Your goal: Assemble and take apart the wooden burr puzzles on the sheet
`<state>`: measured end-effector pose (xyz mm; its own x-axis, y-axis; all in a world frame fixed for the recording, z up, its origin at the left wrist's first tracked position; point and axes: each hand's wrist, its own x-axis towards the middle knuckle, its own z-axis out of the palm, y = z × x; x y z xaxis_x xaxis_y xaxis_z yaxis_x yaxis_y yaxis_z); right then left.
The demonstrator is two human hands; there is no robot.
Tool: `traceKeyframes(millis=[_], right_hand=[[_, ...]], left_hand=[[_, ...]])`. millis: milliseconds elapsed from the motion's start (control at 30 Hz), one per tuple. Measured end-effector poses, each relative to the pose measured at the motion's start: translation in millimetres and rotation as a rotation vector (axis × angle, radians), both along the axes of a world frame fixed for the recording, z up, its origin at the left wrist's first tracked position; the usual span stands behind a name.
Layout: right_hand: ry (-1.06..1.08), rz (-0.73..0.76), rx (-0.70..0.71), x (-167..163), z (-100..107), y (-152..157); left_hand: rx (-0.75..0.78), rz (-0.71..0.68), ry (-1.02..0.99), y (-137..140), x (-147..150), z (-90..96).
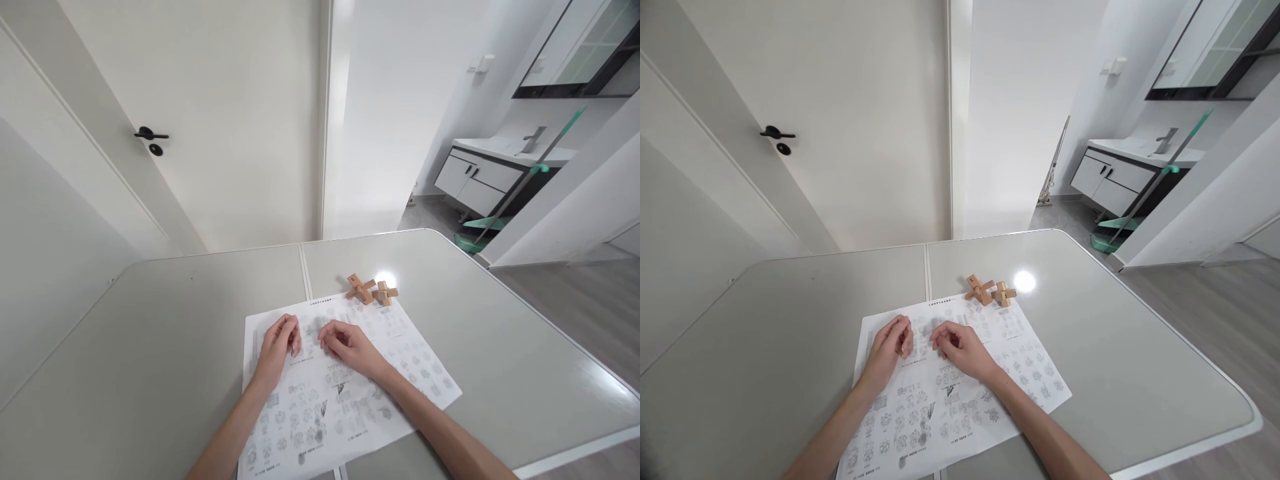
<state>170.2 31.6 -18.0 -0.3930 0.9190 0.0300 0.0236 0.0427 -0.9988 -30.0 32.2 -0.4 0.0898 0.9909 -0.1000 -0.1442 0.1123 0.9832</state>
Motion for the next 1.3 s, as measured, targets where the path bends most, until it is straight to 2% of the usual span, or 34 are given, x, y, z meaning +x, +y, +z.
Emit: traceKeyframes(millis=[533, 700, 767, 833, 900, 1133, 1300], right_hand=[[0.036, -0.006, -0.036, 1, 2, 0], [0.266, -0.092, -0.205, 8, 5, 7], [0.384, -0.152, -0.296, 12, 6, 12], [0.5, -0.205, -0.375, 16, 6, 17], [0.595, -0.253, -0.428, 20, 2, 22], [0.775, -0.294, -0.496, 30, -16, 34], [0.881, -0.263, -0.523, 32, -22, 35]], left_hand=[[0.01, -0.016, 0.018, -2, 1, 1.4], [0.101, -0.015, 0.194, 7, -18, 0.4], [0.155, 0.076, 0.296, 13, -31, 1.8], [0.151, 0.166, 0.334, 18, -42, 2.9], [0.134, 0.199, 0.348, 21, -50, 2.4], [0.12, 0.167, 0.433, 28, -65, -11.3], [0.133, 0.183, 0.494, 29, -67, -9.5]])
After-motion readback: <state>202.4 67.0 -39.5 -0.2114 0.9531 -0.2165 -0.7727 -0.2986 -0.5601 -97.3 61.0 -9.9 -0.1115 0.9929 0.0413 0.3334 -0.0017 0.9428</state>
